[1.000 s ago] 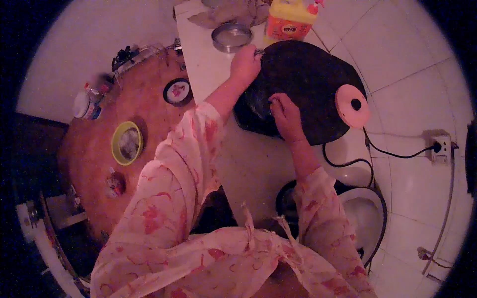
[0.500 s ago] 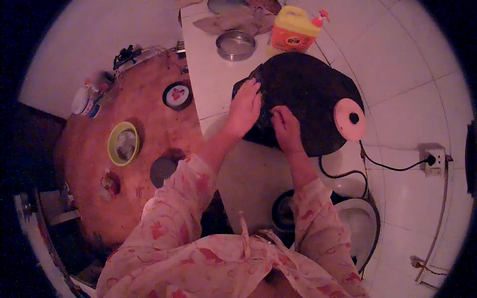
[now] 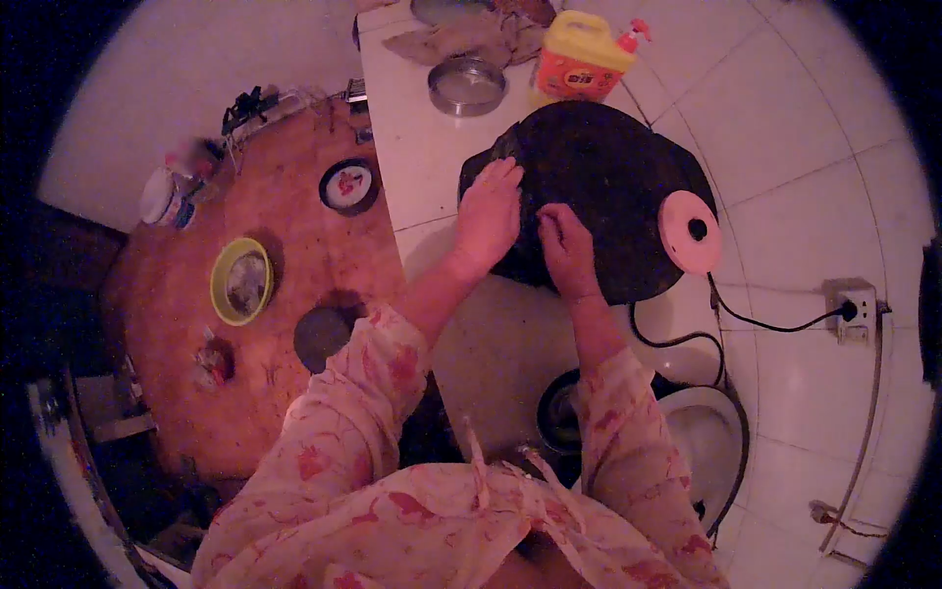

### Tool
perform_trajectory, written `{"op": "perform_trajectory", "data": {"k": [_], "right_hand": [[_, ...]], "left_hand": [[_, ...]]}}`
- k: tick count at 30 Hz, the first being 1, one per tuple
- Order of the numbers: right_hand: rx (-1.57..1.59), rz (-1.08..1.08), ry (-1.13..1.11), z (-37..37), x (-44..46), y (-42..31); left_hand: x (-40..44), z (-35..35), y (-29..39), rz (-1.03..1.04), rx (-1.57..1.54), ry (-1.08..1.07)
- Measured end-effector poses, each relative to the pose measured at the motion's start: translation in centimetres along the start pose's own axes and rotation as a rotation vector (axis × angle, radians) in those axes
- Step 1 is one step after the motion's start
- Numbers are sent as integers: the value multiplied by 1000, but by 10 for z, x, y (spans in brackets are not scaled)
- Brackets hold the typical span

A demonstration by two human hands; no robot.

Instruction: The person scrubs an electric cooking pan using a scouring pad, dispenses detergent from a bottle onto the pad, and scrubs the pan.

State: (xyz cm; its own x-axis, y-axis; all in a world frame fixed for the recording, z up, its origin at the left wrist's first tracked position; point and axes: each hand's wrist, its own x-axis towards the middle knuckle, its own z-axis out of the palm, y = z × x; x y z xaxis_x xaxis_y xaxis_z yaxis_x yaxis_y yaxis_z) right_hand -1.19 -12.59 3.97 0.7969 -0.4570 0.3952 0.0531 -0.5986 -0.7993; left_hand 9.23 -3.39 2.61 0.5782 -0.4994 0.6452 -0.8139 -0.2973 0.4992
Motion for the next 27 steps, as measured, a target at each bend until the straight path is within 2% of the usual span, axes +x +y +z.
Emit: {"op": "perform_trajectory", "data": {"k": [9, 12, 14, 22, 27], "right_hand": [[-39, 40, -37, -2, 0, 0], [-39, 145, -53, -3, 1, -2], [-52, 13, -17, -2, 0, -3], [-47, 54, -28, -2, 1, -4], [-65, 68, -32, -3, 2, -3]], "left_hand": [[-10, -7, 7, -44, -94, 55], [-3, -3, 7, -17, -106, 114], [-1, -5, 7, -5, -103, 123], [-10, -11, 7, -48, -160, -2], [-12, -8, 9, 5, -126, 42]]}}
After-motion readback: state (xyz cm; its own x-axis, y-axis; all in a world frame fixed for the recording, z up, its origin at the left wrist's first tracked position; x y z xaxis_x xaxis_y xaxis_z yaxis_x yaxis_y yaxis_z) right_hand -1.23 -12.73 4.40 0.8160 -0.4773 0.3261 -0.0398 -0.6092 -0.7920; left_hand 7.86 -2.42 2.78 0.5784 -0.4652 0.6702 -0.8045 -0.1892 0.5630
